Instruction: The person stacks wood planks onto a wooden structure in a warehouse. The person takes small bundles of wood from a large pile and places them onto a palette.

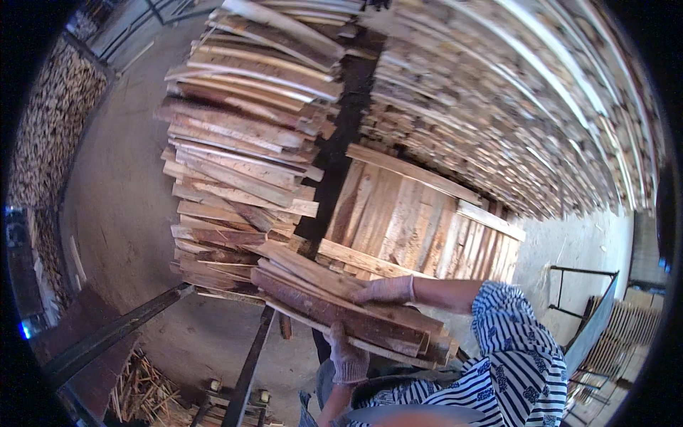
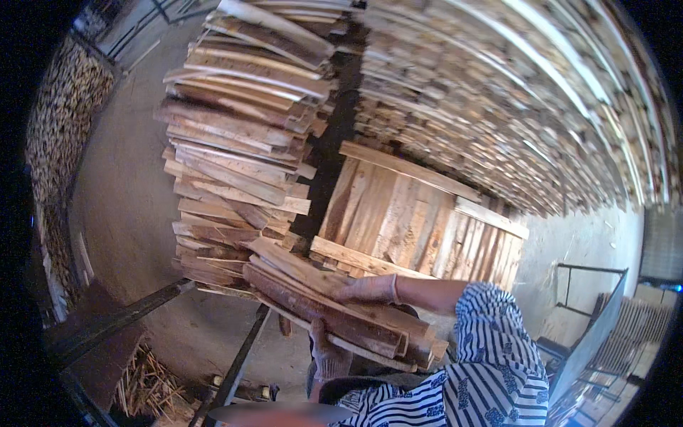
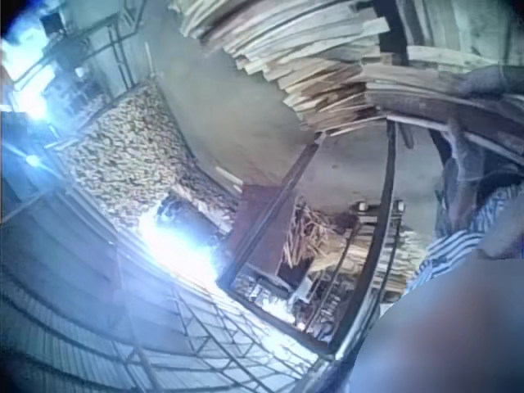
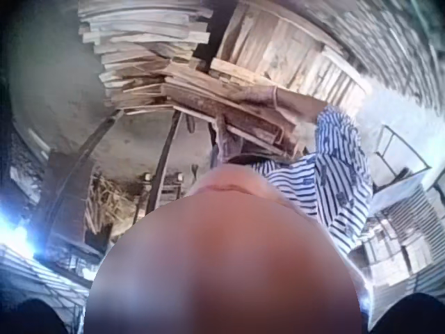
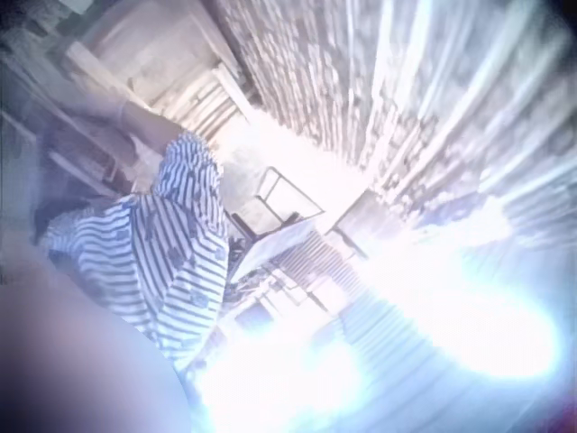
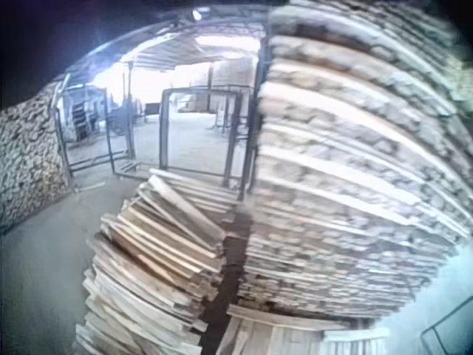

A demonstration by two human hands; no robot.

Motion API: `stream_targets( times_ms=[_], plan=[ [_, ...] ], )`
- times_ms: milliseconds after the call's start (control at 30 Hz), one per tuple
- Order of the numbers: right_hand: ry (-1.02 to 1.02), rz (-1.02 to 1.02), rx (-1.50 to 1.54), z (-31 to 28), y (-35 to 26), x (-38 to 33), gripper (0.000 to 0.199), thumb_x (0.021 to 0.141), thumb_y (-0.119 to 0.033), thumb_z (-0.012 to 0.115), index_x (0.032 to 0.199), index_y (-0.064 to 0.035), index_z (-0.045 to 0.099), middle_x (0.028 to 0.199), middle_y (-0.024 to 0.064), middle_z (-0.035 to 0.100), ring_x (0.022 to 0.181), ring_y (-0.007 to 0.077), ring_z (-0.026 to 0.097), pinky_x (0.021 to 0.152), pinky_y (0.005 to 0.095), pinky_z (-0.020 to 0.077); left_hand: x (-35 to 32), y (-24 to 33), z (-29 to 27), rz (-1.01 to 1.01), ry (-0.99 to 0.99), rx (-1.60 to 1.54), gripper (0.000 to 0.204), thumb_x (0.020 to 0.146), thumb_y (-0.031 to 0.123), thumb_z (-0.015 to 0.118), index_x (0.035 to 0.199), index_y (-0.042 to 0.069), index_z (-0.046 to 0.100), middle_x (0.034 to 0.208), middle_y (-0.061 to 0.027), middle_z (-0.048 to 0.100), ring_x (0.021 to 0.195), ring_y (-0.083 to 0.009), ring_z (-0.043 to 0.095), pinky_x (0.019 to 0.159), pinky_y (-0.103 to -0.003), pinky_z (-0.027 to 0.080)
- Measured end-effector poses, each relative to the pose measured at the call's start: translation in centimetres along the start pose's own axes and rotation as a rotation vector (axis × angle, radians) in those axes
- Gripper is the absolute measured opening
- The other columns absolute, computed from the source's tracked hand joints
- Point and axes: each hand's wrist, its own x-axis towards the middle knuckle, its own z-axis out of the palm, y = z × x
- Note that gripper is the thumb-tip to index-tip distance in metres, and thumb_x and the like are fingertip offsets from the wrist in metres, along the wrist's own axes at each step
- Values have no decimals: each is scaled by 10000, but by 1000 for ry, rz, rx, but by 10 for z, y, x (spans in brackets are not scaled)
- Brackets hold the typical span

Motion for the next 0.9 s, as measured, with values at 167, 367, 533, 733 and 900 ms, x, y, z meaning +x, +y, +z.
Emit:
stream_targets(
  times_ms=[167, 367, 533, 733, 900],
  plan=[
    [24, 139, -44, -11, -50, -129, 1011, 912, -716, 533, 1639, -142, 127, 1699, 183, 10, 1571, 327, 8, 1274, 473, 72, -47, -13, 96, -210, -163, -74, 748, 949, 514, 661, 1520, 112, 395, 1487, -125, 501, 1344, -304, 497, 1148, -475, 413],
    [152, 90, 0, -39, -33, -191, 1152, 894, -682, 621, 1620, -37, 3, 1673, 226, 123, 1525, 295, 218, 1250, 432, 221, -76, -15, 168, -427, -310, -109, 567, 1048, 447, 516, 1467, 71, 451, 1431, -128, 563, 1301, -297, 548, 1140, -463, 420],
    [290, 142, 420, -76, -5, -207, 796, 956, -493, 674, 1534, -42, 365, 1427, 126, 578, 1159, 186, 648, 956, 344, 576, 10, -61, 152, -738, -674, -547, 500, 1051, 394, 513, 1429, 66, 499, 1399, -136, 598, 1282, -305, 575, 1132, -468, 442],
    [597, 138, 641, -125, 74, -129, 540, 973, -409, 648, 1311, 8, 597, 1133, 187, 726, 903, 221, 738, 867, 354, 616, 124, -63, 147, -836, -565, -147, 433, 1047, 323, 540, 1392, 61, 534, 1369, -138, 619, 1239, -305, 608, 1106, -475, 468],
    [550, -59, 1098, -88, 115, -127, 674, 955, -280, 704, 1498, -13, 407, 1315, 230, 633, 1063, 285, 702, 945, 400, 598, 110, -64, 141, -933, -417, 28, 473, 1042, 344, 564, 1418, 65, 495, 1380, -134, 600, 1271, -300, 582, 1137, -476, 444]
  ],
)
